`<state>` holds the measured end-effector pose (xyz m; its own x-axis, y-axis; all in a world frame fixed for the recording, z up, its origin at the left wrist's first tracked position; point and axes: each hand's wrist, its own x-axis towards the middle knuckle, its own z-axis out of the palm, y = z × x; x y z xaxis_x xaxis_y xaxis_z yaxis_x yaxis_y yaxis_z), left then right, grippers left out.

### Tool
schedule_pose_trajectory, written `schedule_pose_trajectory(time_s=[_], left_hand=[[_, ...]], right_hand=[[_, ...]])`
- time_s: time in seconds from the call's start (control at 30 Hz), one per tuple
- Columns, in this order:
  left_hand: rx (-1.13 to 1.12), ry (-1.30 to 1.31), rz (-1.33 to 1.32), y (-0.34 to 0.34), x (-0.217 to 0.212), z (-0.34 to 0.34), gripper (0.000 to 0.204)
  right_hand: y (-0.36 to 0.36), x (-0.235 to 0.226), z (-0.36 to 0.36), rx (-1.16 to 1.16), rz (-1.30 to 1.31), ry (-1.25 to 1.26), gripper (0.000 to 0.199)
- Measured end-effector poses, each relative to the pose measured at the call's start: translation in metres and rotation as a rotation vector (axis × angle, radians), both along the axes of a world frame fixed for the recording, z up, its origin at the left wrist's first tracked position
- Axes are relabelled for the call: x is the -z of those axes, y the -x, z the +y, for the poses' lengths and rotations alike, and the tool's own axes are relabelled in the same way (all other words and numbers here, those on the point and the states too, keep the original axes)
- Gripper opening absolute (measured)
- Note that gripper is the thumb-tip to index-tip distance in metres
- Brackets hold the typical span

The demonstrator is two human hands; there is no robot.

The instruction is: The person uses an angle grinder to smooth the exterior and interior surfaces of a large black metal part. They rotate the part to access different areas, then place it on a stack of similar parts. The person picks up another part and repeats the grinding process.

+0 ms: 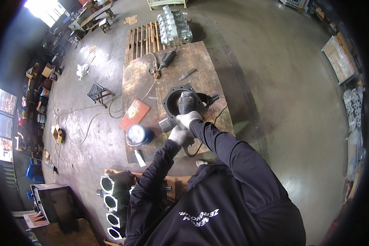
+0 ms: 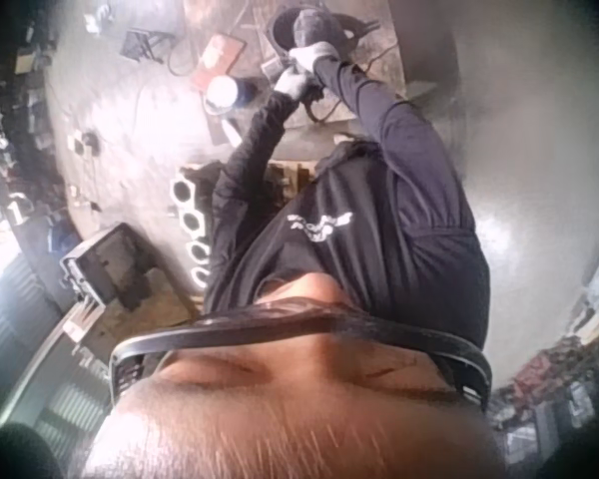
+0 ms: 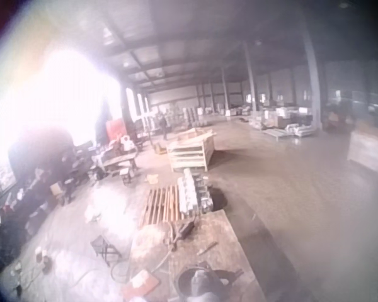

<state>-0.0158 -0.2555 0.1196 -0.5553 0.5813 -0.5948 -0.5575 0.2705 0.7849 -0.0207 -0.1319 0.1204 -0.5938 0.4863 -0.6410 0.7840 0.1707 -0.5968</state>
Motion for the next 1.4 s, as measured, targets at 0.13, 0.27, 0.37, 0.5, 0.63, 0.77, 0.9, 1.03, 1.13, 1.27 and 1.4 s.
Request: schedule_pose_trajectory(time_s=[0.13,0.27,0.37,0.5,0.63,0.77,0.9,1.03,1.13,1.27,1.4], left_hand=[[0.088,0.071,-0.032,0.01,-0.005,0.002,0.037],[-0.076,-0.031,0.108,-0.01,-0.009,-0.004,0.026],[-0.108,-0.098,0.196,-0.017,-0.008,-0.007,0.029],[-0.082,-0.059,0.077,-0.018,-0.006,-0.002,0.03],[-0.08,-0.054,0.112,-0.02,-0.009,0.003,0.032],[-0.064,-0.09,0.159,-0.025,-0.013,-0.002,0.035],[-0.039,-0.054,0.111,-0.022,-0.014,-0.001,0.032],[-0.07,-0.052,0.047,-0.02,-0.015,0.005,0.034],[-0.032,-0.044,0.048,-0.025,-0.017,0.002,0.037],[-0.028,-0.071,0.143,-0.03,-0.016,-0.006,0.042],[0.012,0.027,0.104,-0.026,-0.009,-0.004,0.056]], right_hand=[[0.002,-0.004,0.002,-0.028,-0.005,-0.056,0.063],[-0.006,-0.013,-0.011,-0.014,0.025,-0.064,0.066],[-0.011,-0.013,-0.016,-0.011,0.059,-0.089,0.067],[-0.013,-0.005,-0.008,-0.011,0.042,-0.076,0.067],[-0.014,-0.001,-0.004,-0.059,0.022,-0.094,0.069],[-0.018,-0.003,-0.007,-0.062,0.048,-0.125,0.068],[-0.017,-0.003,-0.004,-0.05,0.061,-0.138,0.065],[-0.013,0.004,-0.001,-0.079,0.027,-0.123,0.065],[-0.016,0.006,-0.003,-0.062,0.049,-0.1,0.065],[-0.026,0.005,-0.007,0.012,0.084,-0.098,0.06],[-0.027,-0.001,-0.01,-0.004,0.042,-0.11,0.06]])
